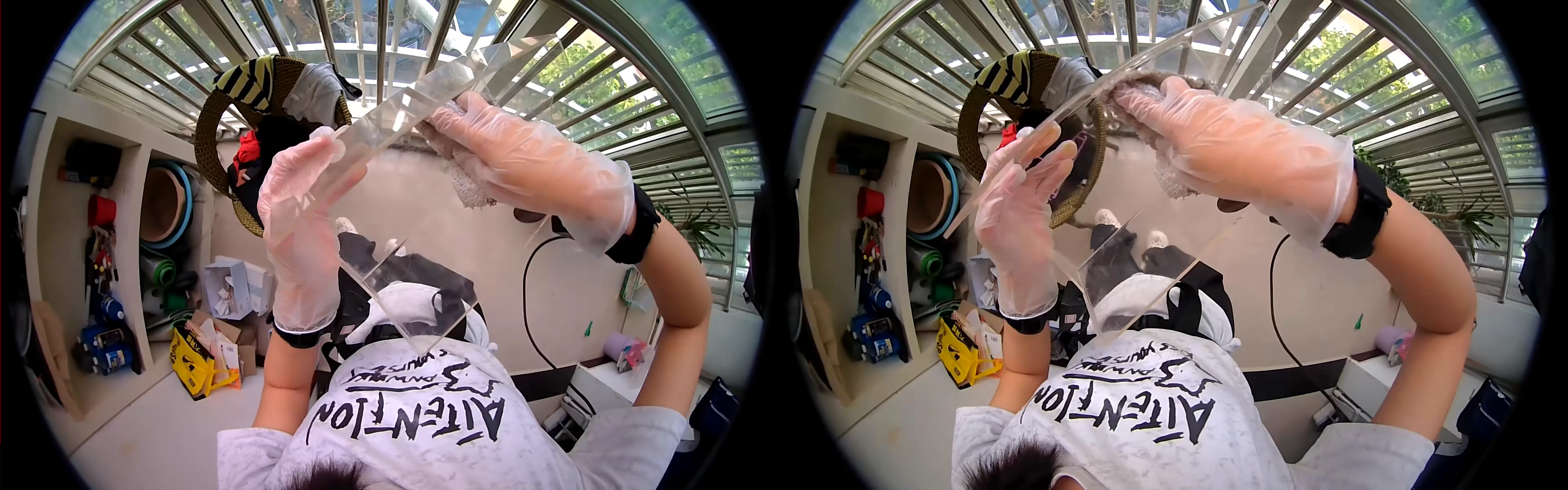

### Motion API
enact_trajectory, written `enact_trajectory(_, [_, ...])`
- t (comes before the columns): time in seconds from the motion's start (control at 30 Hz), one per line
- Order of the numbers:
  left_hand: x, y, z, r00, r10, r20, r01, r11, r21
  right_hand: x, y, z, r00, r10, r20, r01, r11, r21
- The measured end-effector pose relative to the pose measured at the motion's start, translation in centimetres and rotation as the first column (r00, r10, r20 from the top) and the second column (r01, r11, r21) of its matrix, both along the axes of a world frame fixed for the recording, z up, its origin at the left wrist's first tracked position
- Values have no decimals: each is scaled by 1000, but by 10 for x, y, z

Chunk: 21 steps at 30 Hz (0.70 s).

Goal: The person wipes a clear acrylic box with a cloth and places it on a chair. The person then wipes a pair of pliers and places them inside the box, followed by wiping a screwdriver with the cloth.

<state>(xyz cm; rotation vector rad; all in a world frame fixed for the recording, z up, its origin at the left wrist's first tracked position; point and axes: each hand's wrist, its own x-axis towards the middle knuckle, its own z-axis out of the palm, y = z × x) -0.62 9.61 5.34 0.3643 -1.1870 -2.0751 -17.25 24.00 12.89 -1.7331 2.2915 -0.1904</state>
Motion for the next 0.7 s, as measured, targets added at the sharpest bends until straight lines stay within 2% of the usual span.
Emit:
enact_trajectory(0.03, [1, -1, 0, 1000, 1, -3, -1, 1000, -3, -4, 0, -5, 999, 26, -25, -28, 996, -79])
enact_trajectory(0.17, [5, -3, -5, 997, 11, -70, -16, 997, -70, -10, 4, 1, 997, -69, 38, 71, 996, -45])
enact_trajectory(0.23, [4, -3, -3, 994, 5, -111, -14, 997, -73, -12, 3, -5, 993, -107, -44, 104, 992, -71])
enact_trajectory(0.33, [4, -2, 6, 999, 15, -52, -18, 999, -46, -15, -10, -8, 971, -200, -128, 178, 970, -169])
enact_trajectory(0.37, [3, -2, 7, 998, 33, -51, -36, 998, -53, -17, -10, 2, 949, -316, -15, 316, 948, 31])
enact_trajectory(0.4, [3, -2, 8, 997, 51, -50, -54, 997, -60, -18, -12, -4, 946, -323, -13, 323, 946, 29])
enact_trajectory(0.47, [3, -3, 5, 997, 51, -63, -55, 996, -65, -28, -15, -26, 933, -296, -203, 256, 945, -203])
enact_trajectory(0.5, [3, -4, 3, 995, 60, -77, -66, 995, -69, -26, -20, -26, 935, -284, -213, 215, 931, -296])
enact_trajectory(0.53, [3, -5, 3, 996, 55, -77, -60, 996, -72, -25, -23, -21, 933, -289, -212, 220, 929, -299])
enact_trajectory(0.6, [3, -7, 3, 998, 36, -54, -41, 995, -95, -24, -31, -6, 921, -389, -18, 389, 921, 35])
enact_trajectory(0.67, [2, -4, 10, 997, 70, -15, -71, 991, -112, -19, -36, -9, 921, -384, -64, 383, 923, -35])
enact_trajectory(0.7, [2, -2, 12, 994, 108, 23, -104, 987, -125, -14, -43, -1, 909, -409, -80, 414, 909, 52])
